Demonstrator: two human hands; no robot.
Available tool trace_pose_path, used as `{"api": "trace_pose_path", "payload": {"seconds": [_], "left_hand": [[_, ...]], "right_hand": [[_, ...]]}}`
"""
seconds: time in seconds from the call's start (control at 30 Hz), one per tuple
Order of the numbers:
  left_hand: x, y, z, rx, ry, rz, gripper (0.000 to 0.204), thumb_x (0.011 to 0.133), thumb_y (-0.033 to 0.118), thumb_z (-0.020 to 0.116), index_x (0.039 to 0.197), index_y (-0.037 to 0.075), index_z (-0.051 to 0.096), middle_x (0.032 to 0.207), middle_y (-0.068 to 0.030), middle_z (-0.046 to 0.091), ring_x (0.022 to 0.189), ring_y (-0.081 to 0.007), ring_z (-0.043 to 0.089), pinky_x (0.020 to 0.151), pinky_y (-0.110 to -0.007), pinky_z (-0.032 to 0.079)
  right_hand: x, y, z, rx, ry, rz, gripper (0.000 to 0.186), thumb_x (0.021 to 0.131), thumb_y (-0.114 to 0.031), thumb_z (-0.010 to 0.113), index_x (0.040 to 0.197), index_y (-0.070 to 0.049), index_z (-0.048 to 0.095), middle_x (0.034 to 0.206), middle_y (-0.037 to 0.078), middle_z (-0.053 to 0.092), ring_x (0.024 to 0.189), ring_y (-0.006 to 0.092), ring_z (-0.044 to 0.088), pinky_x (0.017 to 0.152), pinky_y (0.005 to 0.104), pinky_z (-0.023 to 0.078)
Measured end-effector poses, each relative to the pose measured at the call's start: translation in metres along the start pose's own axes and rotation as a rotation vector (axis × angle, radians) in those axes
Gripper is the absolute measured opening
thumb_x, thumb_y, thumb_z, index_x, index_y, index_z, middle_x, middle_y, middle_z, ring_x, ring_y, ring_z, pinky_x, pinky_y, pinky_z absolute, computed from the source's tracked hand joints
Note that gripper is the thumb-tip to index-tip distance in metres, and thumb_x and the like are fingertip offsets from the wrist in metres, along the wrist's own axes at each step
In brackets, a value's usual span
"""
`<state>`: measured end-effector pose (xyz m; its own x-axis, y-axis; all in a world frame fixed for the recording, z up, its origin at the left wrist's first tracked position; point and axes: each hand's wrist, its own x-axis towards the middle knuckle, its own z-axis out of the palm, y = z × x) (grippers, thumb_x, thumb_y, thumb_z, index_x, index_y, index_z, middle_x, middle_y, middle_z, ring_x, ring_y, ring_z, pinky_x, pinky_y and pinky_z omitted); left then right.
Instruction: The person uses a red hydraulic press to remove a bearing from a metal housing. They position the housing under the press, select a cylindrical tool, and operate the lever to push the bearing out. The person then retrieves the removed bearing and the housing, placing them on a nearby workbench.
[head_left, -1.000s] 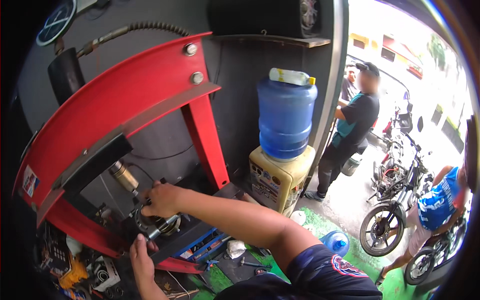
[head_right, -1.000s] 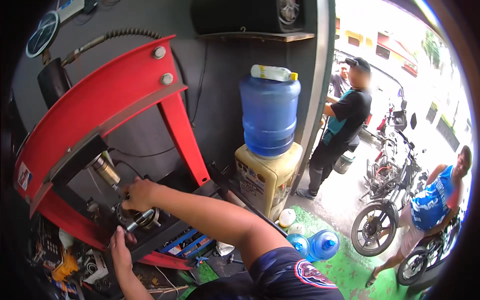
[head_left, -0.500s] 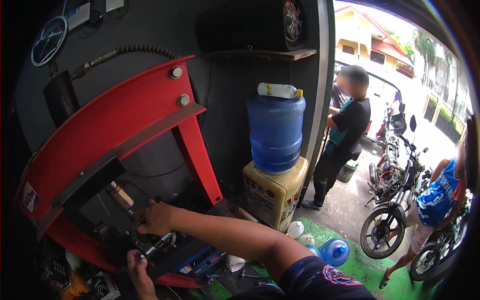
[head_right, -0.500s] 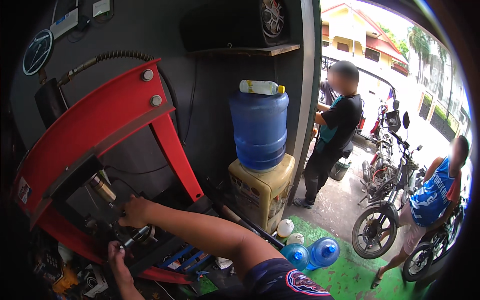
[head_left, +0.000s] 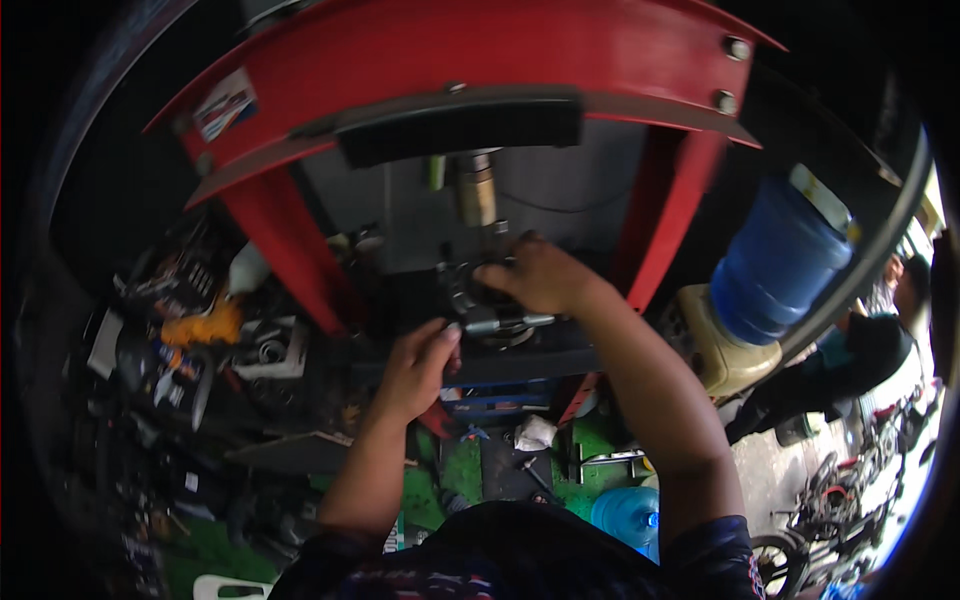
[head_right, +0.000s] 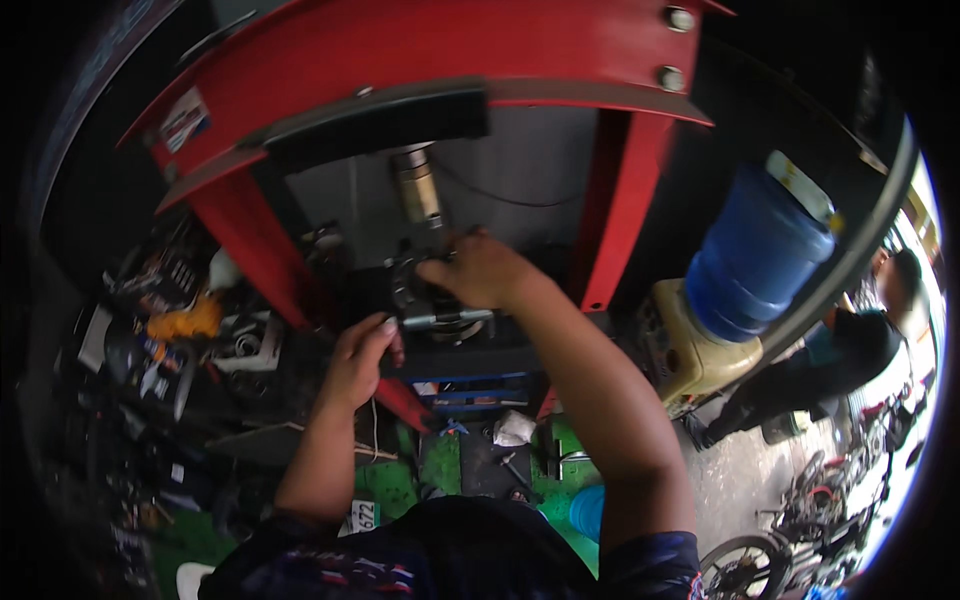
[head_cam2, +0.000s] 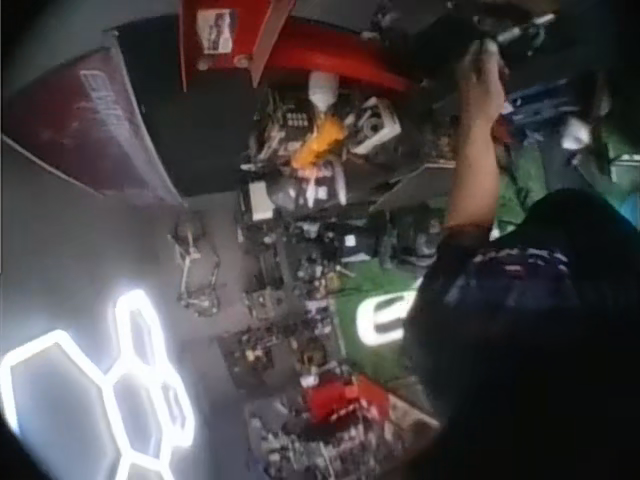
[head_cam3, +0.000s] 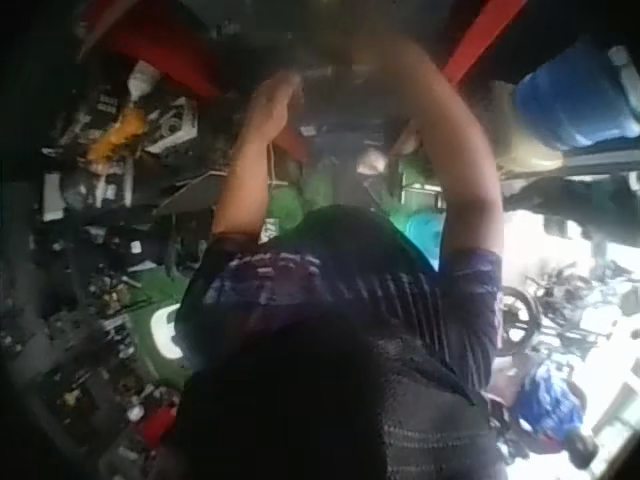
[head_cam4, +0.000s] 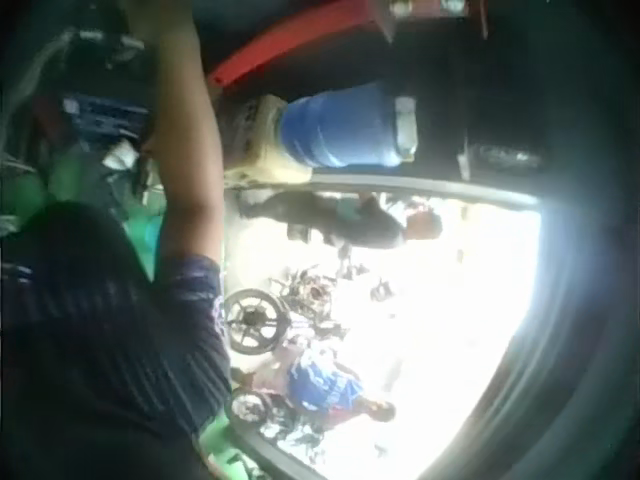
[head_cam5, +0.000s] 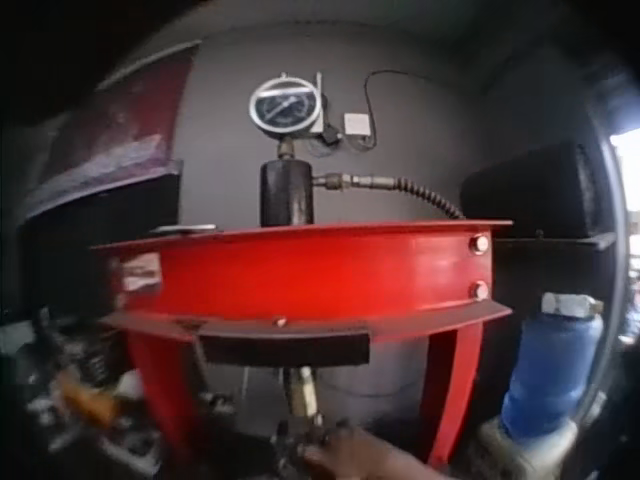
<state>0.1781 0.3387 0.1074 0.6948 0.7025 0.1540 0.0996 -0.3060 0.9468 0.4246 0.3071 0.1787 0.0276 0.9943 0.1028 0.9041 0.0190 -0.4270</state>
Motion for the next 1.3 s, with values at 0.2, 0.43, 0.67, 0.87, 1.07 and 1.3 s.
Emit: {"api": "trace_pose_path", "payload": {"seconds": [0.2,0.43,0.67,0.87,1.07,1.3], "left_hand": [[-0.001,0.012,0.01,-0.234,0.221,0.118,0.05,0.105,0.042,0.039,0.087,0.001,0.062,0.083,-0.0088,0.062,0.084,-0.0176,0.061,0.079,-0.033,0.046],[0.005,0.007,0.004,-0.222,0.126,0.152,0.052,0.107,0.039,0.033,0.085,-0.001,0.058,0.078,-0.0075,0.059,0.081,-0.0172,0.057,0.08,-0.033,0.045],[0.003,-0.013,-0.012,-0.252,0.036,0.066,0.054,0.106,0.046,0.035,0.095,0.001,0.062,0.082,-0.005,0.061,0.084,-0.0177,0.057,0.084,-0.035,0.043],[0.004,-0.006,-0.007,-0.211,0.09,0.021,0.061,0.108,0.052,0.033,0.089,0.003,0.063,0.079,-0.0053,0.061,0.079,-0.0171,0.056,0.081,-0.033,0.043],[0.005,0.0,-0.004,-0.276,0.178,0.018,0.066,0.108,0.056,0.031,0.08,0.005,0.062,0.077,-0.006,0.063,0.078,-0.0164,0.057,0.08,-0.033,0.043],[0.003,0.002,-0.005,-0.281,0.24,0.005,0.065,0.109,0.055,0.033,0.082,0.004,0.063,0.077,-0.0059,0.062,0.079,-0.0161,0.057,0.08,-0.033,0.046]], "right_hand": [[-0.002,0.009,0.009,-0.104,0.16,-0.313,0.03,0.1,-0.028,0.055,0.126,-0.028,0.069,0.124,0.023,0.066,0.112,0.0479,0.062,0.098,0.0475,0.053],[-0.002,0.014,0.01,-0.162,0.189,-0.35,0.028,0.099,-0.026,0.055,0.123,-0.028,0.07,0.123,0.02,0.066,0.111,0.0454,0.063,0.095,0.0465,0.055],[-0.011,-0.024,-0.015,0.007,-0.011,-0.109,0.061,0.097,-0.052,0.059,0.135,-0.005,0.064,0.134,0.028,0.061,0.129,0.0407,0.056,0.111,0.044,0.044],[-0.008,-0.004,0.005,-0.24,0.16,-0.349,0.029,0.096,-0.021,0.057,0.122,-0.026,0.069,0.124,0.017,0.066,0.11,0.0436,0.063,0.091,0.0451,0.057],[-0.013,-0.025,-0.01,0.0,0.018,-0.127,0.06,0.096,-0.051,0.06,0.137,-0.007,0.063,0.129,0.03,0.062,0.127,0.0407,0.058,0.11,0.0437,0.045],[-0.014,-0.026,-0.012,0.004,-0.006,-0.089,0.062,0.095,-0.052,0.061,0.138,-0.007,0.063,0.135,0.031,0.058,0.129,0.0416,0.058,0.111,0.0434,0.044]]}}
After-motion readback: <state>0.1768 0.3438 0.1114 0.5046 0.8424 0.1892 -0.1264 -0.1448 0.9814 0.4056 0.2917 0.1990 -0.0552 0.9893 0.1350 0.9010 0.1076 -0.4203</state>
